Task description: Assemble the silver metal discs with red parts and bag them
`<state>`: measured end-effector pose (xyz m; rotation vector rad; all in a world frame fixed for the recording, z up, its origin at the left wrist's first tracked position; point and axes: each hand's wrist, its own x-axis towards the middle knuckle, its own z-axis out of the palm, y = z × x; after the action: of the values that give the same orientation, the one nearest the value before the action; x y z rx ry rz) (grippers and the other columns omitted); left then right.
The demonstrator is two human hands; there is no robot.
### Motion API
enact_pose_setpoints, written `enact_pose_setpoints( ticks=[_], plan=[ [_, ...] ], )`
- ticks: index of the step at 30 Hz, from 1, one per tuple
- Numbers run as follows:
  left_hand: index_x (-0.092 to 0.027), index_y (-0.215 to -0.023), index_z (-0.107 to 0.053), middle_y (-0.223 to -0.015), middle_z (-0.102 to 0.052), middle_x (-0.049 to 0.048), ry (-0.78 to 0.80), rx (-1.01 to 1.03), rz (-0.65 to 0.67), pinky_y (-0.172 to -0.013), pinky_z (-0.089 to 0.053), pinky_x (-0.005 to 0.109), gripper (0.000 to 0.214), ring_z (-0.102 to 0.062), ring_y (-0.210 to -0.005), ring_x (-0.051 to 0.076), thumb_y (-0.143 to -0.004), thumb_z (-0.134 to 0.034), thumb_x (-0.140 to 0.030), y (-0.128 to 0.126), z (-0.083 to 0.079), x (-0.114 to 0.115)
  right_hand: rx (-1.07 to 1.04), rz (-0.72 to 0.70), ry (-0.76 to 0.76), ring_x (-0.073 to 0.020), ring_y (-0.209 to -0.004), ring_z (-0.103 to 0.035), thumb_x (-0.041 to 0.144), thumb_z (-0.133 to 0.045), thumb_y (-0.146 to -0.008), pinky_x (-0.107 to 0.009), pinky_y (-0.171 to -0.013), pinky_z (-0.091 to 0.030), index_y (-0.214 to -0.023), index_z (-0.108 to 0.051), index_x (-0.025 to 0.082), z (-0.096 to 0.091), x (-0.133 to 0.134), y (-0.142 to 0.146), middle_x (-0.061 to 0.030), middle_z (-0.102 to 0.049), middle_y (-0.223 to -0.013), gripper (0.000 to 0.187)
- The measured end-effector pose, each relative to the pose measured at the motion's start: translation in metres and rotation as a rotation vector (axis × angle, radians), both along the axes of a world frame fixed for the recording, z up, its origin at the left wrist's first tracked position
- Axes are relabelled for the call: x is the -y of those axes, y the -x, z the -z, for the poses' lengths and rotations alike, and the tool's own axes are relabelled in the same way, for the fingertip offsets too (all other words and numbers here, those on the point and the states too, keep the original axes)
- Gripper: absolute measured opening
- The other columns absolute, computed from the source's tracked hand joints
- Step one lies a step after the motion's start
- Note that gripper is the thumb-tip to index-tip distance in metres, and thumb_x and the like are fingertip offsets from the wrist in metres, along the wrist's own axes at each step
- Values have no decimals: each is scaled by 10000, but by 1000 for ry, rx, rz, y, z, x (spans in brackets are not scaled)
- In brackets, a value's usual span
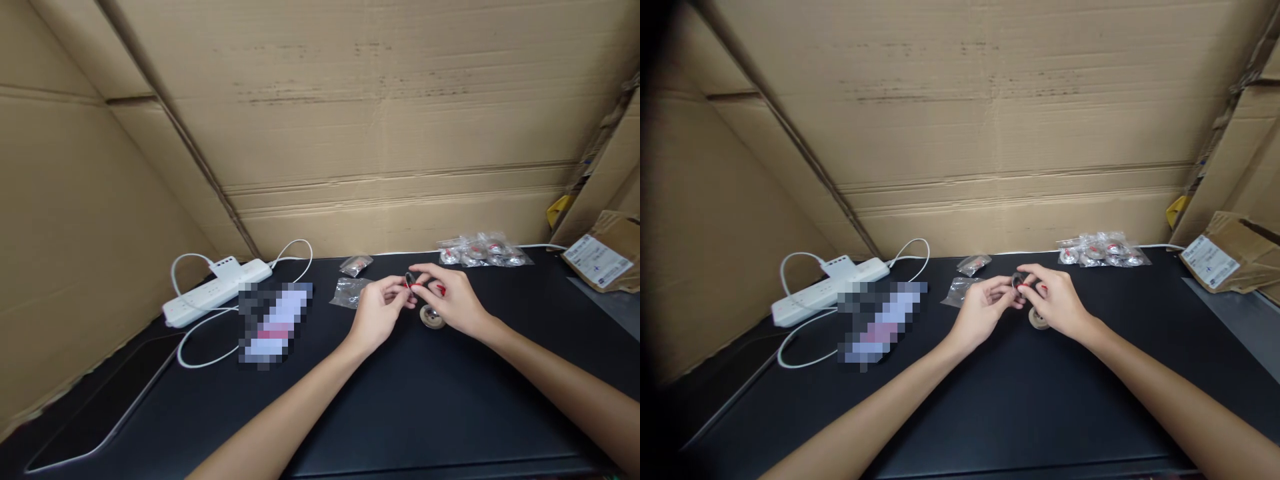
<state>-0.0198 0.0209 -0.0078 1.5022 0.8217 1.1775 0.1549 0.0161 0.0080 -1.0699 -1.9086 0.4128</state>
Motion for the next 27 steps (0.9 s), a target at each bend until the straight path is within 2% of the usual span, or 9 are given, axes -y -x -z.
enact_pose_setpoints(
  ticks=[3, 6, 10, 14, 16, 19, 24, 27],
  plan=[
    [-119, -946, -690, -820, -732, 63, -42, -63, -24, -755, -597, 311, 155, -709, -714, 167, -856, -641, -235, 2, -5, 2, 15, -39, -4, -83, -506, -439, 254, -628, -885, -236, -552, -411, -1113, -701, 178, -1, 0, -1, -21, -716, -842, 251],
    [-124, -927, -691, -823, -728, 59, -71, -140, -32, -715, -585, 283, 138, -694, -693, 155, -873, -601, -212, 3, -12, 5, -16, -52, 59, -78, -482, -399, 316, -645, -881, -233, -516, -382, -1093, -715, 171, -3, -2, -3, -6, -690, -763, 266],
    [-130, -899, -674, -776, -710, 46, -101, -230, -55, -660, -561, 264, 139, -675, -637, 147, -893, -560, -210, 5, -19, 8, -93, -61, 165, -103, -533, -465, 415, -584, -916, -237, -529, -397, -1143, -701, 147, -4, -6, -5, 11, -605, -672, 370],
    [-151, -907, -684, -797, -711, 45, -193, -297, -34, -672, -543, 266, 155, -675, -690, 162, -906, -560, -245, 7, -21, 9, -37, -100, 207, -96, -513, -404, 447, -698, -819, -224, -518, -374, -1198, -643, 157, 0, -6, -7, 82, -448, -579, 480],
    [-158, -927, -698, -822, -715, 50, -224, -319, -7, -695, -539, 277, 168, -679, -736, 176, -908, -558, -249, 8, -20, 9, 24, -93, 179, -89, -508, -366, 438, -748, -766, -217, -512, -344, -1063, -665, 167, 1, -4, -6, 99, -389, -555, 410],
    [-157, -909, -703, -797, -705, 47, -211, -306, 42, -665, -528, 272, 176, -663, -711, 171, -906, -548, -240, 8, -19, 8, 81, -56, 106, -84, -498, -332, 423, -735, -765, -219, -493, -293, -870, -652, 173, 0, -2, -5, 99, -357, -538, 283],
    [-149, -871, -677, -756, -680, 38, -159, -250, 48, -597, -513, 252, 150, -622, -631, 141, -888, -582, -265, 8, -15, 2, 61, 22, -1, -85, -487, -356, 356, -719, -754, -222, -511, -322, -790, -603, 187, -2, 0, -4, 99, -379, -515, 208],
    [-146, -860, -663, -745, -669, 34, -129, -235, 59, -573, -511, 246, 148, -611, -610, 133, -880, -593, -274, 9, -10, -1, 61, 36, -14, -83, -481, -354, 355, -727, -750, -222, -508, -320, -779, -595, 190, -1, 1, -4, 101, -376, -514, 213]
  ],
)
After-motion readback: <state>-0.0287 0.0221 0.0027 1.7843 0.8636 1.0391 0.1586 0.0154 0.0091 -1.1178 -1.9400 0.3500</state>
